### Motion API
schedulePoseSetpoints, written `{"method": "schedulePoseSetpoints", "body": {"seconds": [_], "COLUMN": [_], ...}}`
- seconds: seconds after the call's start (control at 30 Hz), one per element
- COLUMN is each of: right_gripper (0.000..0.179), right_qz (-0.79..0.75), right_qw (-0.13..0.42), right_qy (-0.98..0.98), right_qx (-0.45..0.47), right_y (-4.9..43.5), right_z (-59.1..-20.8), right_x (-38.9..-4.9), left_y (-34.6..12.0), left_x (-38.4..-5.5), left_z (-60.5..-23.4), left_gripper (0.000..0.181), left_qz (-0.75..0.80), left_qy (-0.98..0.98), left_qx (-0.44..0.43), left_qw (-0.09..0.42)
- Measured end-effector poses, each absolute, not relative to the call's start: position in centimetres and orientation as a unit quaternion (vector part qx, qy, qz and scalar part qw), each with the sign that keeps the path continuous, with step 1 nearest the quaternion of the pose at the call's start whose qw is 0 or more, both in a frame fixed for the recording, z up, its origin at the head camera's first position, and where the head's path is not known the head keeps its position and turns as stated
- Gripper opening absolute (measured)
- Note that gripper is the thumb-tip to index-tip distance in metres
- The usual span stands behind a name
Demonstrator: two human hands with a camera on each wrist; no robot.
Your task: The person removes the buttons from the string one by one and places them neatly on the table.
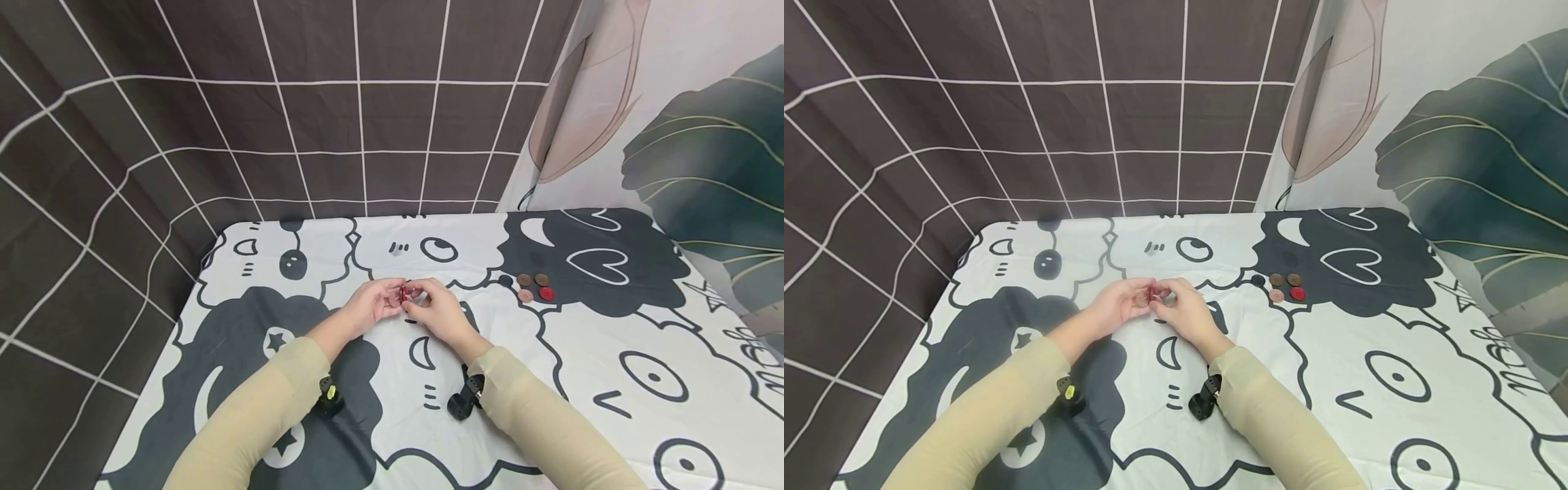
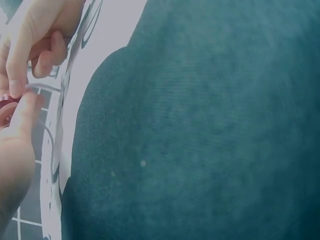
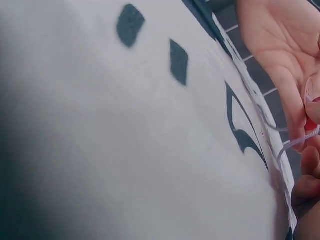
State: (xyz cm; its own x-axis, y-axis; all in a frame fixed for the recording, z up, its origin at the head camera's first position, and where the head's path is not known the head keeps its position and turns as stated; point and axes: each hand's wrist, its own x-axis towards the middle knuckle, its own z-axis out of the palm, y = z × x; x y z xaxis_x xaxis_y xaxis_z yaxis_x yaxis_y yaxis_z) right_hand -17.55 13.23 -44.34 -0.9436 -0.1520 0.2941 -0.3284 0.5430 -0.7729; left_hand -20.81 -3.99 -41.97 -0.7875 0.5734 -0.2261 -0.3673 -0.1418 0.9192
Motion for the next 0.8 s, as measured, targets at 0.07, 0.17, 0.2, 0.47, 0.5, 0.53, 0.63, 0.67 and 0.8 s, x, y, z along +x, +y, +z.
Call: {"method": "schedulePoseSetpoints", "body": {"seconds": [0.07, 0.17, 0.2, 0.47, 0.5, 0.53, 0.63, 0.67, 0.8], "right_gripper": [0.031, 0.031, 0.031, 0.032, 0.032, 0.032, 0.032, 0.032, 0.031], "right_qz": [0.457, 0.459, 0.459, 0.469, 0.47, 0.471, 0.47, 0.47, 0.469], "right_qw": [0.095, 0.092, 0.09, 0.085, 0.083, 0.081, 0.075, 0.072, 0.065], "right_qy": [-0.874, -0.874, -0.874, -0.869, -0.869, -0.868, -0.87, -0.871, -0.872], "right_qx": [0.135, 0.134, 0.134, 0.133, 0.133, 0.132, 0.128, 0.127, 0.122], "right_y": [13.28, 13.33, 13.35, 13.4, 13.43, 13.44, 13.52, 13.55, 13.69], "right_z": [-44.36, -44.4, -44.43, -44.4, -44.43, -44.44, -44.49, -44.49, -44.46], "right_x": [-17.56, -17.59, -17.6, -17.49, -17.49, -17.49, -17.53, -17.54, -17.54], "left_y": [-4.02, -4.03, -4.04, -4.14, -4.15, -4.15, -4.13, -4.12, -4.11], "left_x": [-20.76, -20.76, -20.76, -20.88, -20.89, -20.89, -20.89, -20.88, -20.84], "left_z": [-42.01, -42.1, -42.12, -42.43, -42.46, -42.49, -42.52, -42.52, -42.52], "left_gripper": [0.061, 0.064, 0.064, 0.056, 0.055, 0.055, 0.052, 0.051, 0.049], "left_qz": [0.749, 0.745, 0.743, 0.741, 0.741, 0.739, 0.737, 0.736, 0.732], "left_qy": [0.577, 0.583, 0.584, 0.584, 0.584, 0.586, 0.592, 0.594, 0.6], "left_qx": [0.096, 0.104, 0.105, 0.113, 0.112, 0.113, 0.11, 0.109, 0.111], "left_qw": [0.311, 0.308, 0.308, 0.312, 0.312, 0.311, 0.307, 0.306, 0.303]}}
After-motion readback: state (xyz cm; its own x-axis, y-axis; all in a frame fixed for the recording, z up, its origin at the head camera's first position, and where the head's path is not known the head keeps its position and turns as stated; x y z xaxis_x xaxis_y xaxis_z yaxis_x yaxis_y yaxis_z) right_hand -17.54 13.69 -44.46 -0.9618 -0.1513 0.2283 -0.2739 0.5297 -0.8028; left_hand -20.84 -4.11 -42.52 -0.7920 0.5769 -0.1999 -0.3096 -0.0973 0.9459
